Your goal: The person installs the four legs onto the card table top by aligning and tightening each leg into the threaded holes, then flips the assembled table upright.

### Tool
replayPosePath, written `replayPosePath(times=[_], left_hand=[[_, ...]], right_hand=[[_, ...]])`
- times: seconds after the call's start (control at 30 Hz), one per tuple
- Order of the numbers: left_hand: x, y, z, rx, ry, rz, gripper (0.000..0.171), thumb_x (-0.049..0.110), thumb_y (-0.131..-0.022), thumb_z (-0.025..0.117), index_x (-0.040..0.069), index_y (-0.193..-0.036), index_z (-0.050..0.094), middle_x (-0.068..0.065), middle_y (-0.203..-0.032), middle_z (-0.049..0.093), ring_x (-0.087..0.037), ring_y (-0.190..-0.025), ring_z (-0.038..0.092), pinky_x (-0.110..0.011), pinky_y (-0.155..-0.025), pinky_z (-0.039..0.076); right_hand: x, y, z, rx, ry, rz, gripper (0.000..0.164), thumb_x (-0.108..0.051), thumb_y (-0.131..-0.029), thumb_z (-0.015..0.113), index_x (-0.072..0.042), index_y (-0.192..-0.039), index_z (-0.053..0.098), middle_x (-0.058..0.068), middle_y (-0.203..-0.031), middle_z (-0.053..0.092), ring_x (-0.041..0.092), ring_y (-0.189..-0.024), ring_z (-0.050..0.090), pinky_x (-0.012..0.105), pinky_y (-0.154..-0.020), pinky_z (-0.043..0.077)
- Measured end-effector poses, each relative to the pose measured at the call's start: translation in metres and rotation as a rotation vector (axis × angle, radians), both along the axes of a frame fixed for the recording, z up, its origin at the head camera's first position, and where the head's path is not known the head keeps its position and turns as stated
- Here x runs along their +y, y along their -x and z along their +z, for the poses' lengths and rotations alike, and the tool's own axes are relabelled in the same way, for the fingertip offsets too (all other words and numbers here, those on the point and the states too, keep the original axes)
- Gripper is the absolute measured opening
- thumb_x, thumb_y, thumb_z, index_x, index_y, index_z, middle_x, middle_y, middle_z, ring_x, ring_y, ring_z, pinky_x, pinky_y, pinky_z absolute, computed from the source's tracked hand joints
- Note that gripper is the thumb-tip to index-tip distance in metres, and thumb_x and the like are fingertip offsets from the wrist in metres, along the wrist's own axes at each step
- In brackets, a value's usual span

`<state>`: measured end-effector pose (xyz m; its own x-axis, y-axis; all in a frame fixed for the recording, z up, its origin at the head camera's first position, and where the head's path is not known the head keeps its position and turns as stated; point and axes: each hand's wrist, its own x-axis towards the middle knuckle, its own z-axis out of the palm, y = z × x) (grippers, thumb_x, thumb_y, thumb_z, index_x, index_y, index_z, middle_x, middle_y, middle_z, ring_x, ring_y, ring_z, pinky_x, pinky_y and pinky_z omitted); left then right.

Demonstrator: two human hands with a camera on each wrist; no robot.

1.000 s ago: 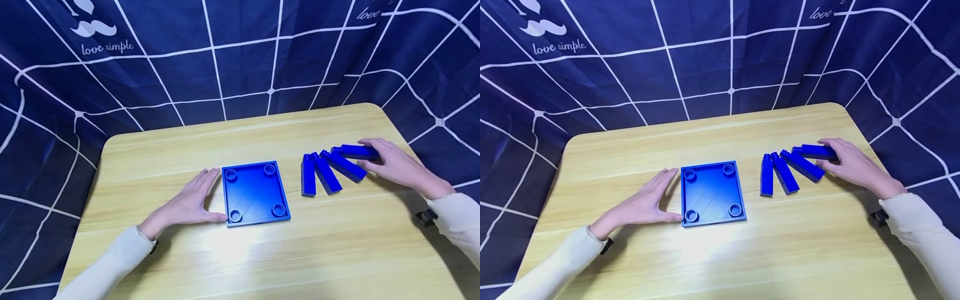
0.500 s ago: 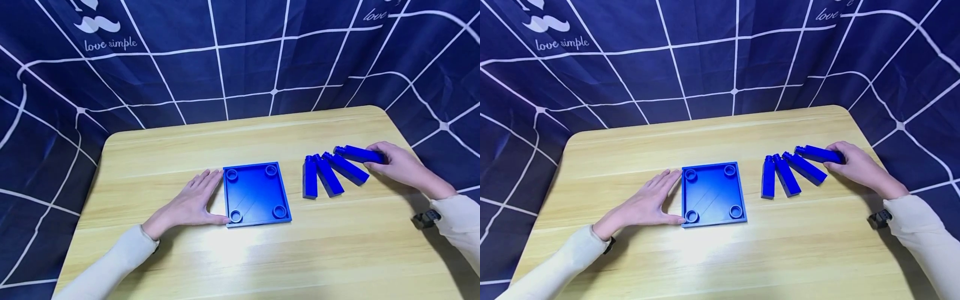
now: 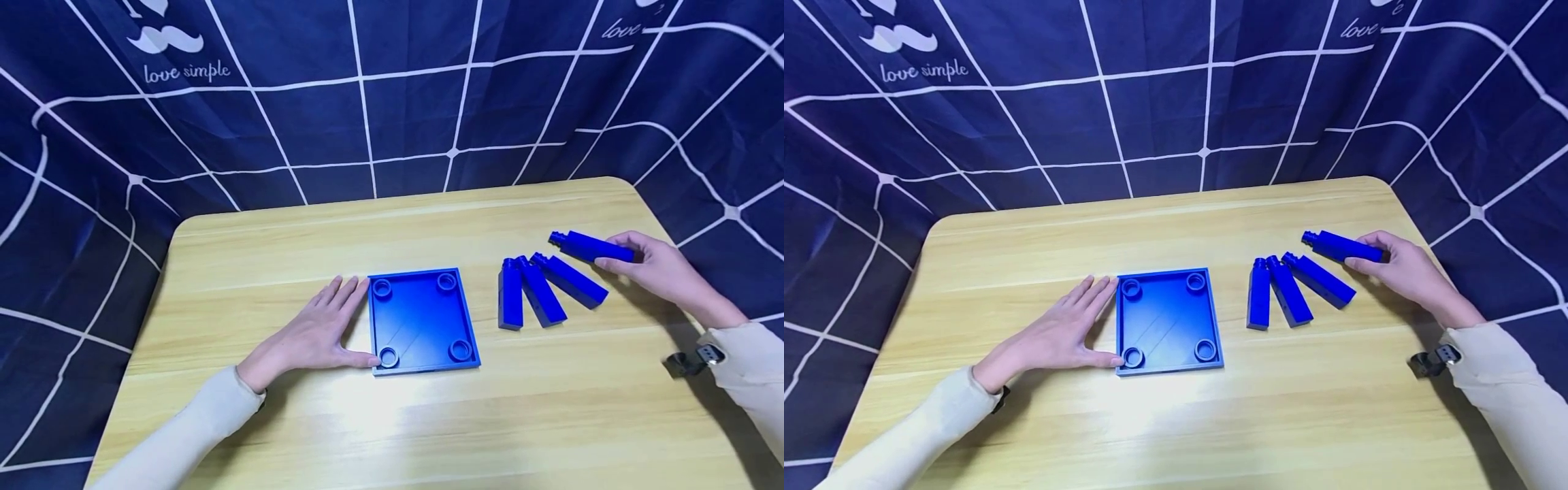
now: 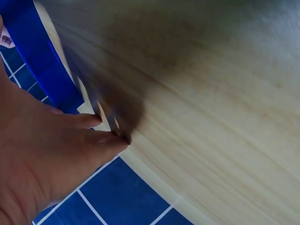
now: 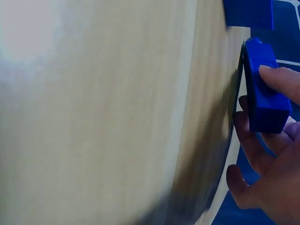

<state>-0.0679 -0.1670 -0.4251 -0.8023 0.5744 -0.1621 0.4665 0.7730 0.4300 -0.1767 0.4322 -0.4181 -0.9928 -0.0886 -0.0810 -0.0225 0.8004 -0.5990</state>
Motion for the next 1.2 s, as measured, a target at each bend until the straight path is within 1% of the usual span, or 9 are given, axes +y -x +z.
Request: replayPosePath(times=[0.17, 0.3, 0.4, 0.5, 0.63, 0.7, 0.77, 0.87, 1.2], left_hand=[[0.004, 0.000, -0.003, 0.024, 0.009, -0.012, 0.128, 0.081, -0.088, 0.069, 0.009, -0.176, 0.011, -0.026, -0.178, 0.014, -0.049, -0.164, 0.006, -0.067, -0.127, 0.017], [0.006, 0.000, -0.006, 0.045, 0.031, -0.012, 0.128, 0.083, -0.088, 0.067, 0.011, -0.177, 0.010, -0.026, -0.178, 0.014, -0.051, -0.163, 0.007, -0.071, -0.125, 0.021], [0.008, -0.001, -0.007, 0.057, 0.039, -0.010, 0.129, 0.084, -0.088, 0.068, 0.010, -0.177, 0.009, -0.026, -0.178, 0.015, -0.052, -0.163, 0.008, -0.072, -0.124, 0.023], [0.010, -0.001, -0.006, 0.064, 0.049, -0.016, 0.131, 0.084, -0.086, 0.069, 0.009, -0.176, 0.010, -0.026, -0.178, 0.015, -0.053, -0.162, 0.009, -0.074, -0.122, 0.025], [0.010, -0.001, -0.003, 0.064, 0.075, -0.027, 0.134, 0.085, -0.085, 0.069, 0.008, -0.176, 0.009, -0.026, -0.178, 0.016, -0.054, -0.162, 0.011, -0.076, -0.120, 0.028], [0.010, 0.000, -0.002, 0.066, 0.075, -0.032, 0.133, 0.084, -0.086, 0.069, 0.006, -0.176, 0.010, -0.027, -0.178, 0.017, -0.055, -0.161, 0.013, -0.077, -0.119, 0.029], [0.009, 0.000, -0.003, 0.066, 0.073, -0.035, 0.133, 0.084, -0.086, 0.069, 0.006, -0.176, 0.010, -0.027, -0.178, 0.017, -0.055, -0.161, 0.014, -0.077, -0.119, 0.029], [0.008, 0.001, -0.003, 0.059, 0.072, -0.032, 0.133, 0.084, -0.086, 0.069, 0.007, -0.176, 0.009, -0.026, -0.178, 0.016, -0.053, -0.162, 0.013, -0.077, -0.120, 0.026], [0.008, 0.001, 0.001, -0.041, 0.077, 0.029, 0.132, 0.082, -0.086, 0.072, 0.016, -0.177, 0.003, -0.021, -0.180, 0.012, -0.053, -0.163, 0.008, -0.093, -0.110, 0.011]], right_hand=[[0.006, 0.001, -0.003, -0.025, 0.125, -0.061, 0.033, -0.028, -0.102, 0.082, -0.008, -0.124, 0.070, -0.009, -0.083, 0.064, 0.011, -0.075, 0.052, 0.029, -0.061, 0.040], [0.008, 0.001, -0.003, -0.039, 0.247, -0.113, 0.015, -0.024, -0.102, 0.081, -0.024, -0.116, 0.076, -0.017, -0.085, 0.064, 0.010, -0.077, 0.049, 0.031, -0.061, 0.036], [0.006, -0.001, 0.000, -0.029, 0.328, -0.146, 0.017, -0.022, -0.102, 0.081, -0.034, -0.115, 0.079, -0.021, -0.086, 0.066, 0.008, -0.077, 0.046, 0.032, -0.060, 0.032], [0.003, -0.002, 0.004, -0.010, 0.424, -0.176, 0.023, -0.017, -0.102, 0.081, -0.035, -0.115, 0.081, -0.022, -0.084, 0.067, 0.005, -0.076, 0.046, 0.034, -0.058, 0.030], [-0.004, -0.002, 0.009, -0.016, 0.643, -0.196, 0.024, -0.008, -0.102, 0.079, -0.027, -0.115, 0.083, -0.017, -0.080, 0.069, 0.001, -0.065, 0.048, 0.037, -0.049, 0.023], [-0.008, -0.001, 0.012, -0.037, 0.824, -0.183, 0.023, -0.001, -0.103, 0.075, -0.018, -0.116, 0.083, -0.011, -0.085, 0.076, 0.000, -0.066, 0.060, 0.028, -0.045, 0.031], [-0.013, -0.001, 0.015, -0.070, 1.025, -0.163, 0.024, 0.007, -0.104, 0.068, -0.009, -0.117, 0.082, -0.001, -0.091, 0.081, 0.004, -0.074, 0.073, 0.017, -0.055, 0.047], [-0.021, -0.001, 0.020, -0.113, 1.224, -0.135, 0.028, 0.014, -0.106, 0.059, -0.002, -0.117, 0.080, 0.010, -0.101, 0.083, 0.018, -0.089, 0.081, 0.023, -0.082, 0.061], [-0.045, -0.010, 0.038, -0.081, 1.403, -0.127, 0.028, 0.018, -0.105, 0.055, 0.004, -0.118, 0.076, 0.015, -0.104, 0.081, 0.024, -0.085, 0.081, 0.030, -0.083, 0.064]])
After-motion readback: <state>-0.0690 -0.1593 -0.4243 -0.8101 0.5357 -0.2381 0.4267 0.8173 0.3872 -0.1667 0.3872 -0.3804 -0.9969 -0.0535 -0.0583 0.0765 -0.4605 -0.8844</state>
